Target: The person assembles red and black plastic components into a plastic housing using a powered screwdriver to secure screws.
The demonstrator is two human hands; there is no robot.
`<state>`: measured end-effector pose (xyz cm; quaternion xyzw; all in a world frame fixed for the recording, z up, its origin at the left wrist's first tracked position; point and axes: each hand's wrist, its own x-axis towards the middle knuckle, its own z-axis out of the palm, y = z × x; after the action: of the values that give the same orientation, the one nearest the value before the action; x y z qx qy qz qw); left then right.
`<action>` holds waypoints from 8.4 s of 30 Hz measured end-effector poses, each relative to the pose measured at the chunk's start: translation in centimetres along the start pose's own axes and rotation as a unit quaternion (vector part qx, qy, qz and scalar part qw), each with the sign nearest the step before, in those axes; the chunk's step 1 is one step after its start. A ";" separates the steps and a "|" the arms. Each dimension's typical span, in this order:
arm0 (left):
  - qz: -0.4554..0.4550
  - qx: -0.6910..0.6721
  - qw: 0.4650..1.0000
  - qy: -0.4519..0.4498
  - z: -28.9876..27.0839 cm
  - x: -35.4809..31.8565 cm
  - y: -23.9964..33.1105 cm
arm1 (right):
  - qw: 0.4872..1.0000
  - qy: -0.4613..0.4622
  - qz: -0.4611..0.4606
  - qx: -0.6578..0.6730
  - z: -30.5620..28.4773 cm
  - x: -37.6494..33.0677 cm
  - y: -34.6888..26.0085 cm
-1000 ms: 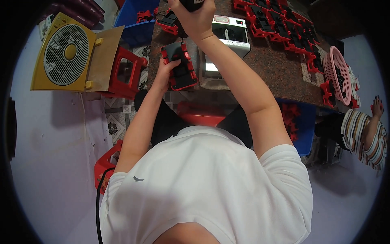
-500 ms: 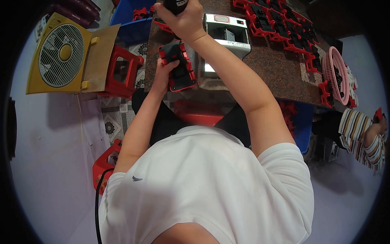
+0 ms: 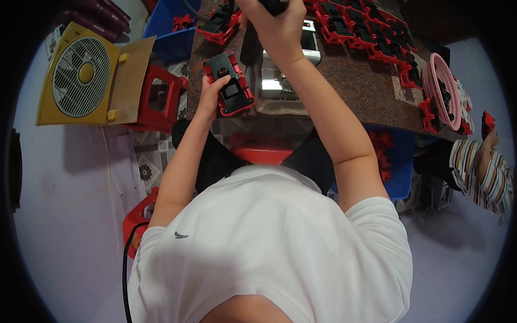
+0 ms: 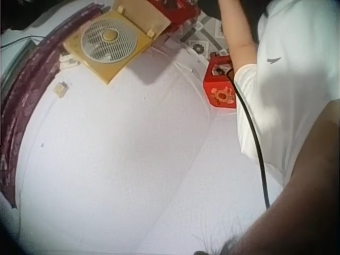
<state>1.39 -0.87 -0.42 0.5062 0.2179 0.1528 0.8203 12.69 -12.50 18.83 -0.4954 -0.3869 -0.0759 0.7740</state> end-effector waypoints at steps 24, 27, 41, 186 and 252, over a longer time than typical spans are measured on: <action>-0.035 0.097 0.995 -0.011 -0.2 0.9 1.2 | 0.984 0.005 -0.048 -0.171 -6.5 -3.5 -3.1; -0.033 0.055 0.997 -0.046 0.1 1.4 0.6 | 0.984 0.002 -0.078 -0.160 -8.3 -5.2 -1.0; -0.017 0.048 0.999 -0.009 0.8 0.9 0.7 | 0.985 0.030 -0.039 -0.168 -9.2 -6.8 0.7; 0.008 0.151 0.985 0.081 -0.4 -1.5 0.6 | 0.999 -0.048 -0.013 0.014 -3.2 -7.4 -1.4; 0.052 0.130 0.981 0.132 1.0 -1.3 -0.5 | 0.989 -0.011 0.045 0.137 0.4 -7.0 -3.2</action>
<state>0.76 -2.44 -0.20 0.5945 0.3153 0.2314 0.7025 6.04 -15.66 16.43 -0.4021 -0.3798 0.0184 0.8329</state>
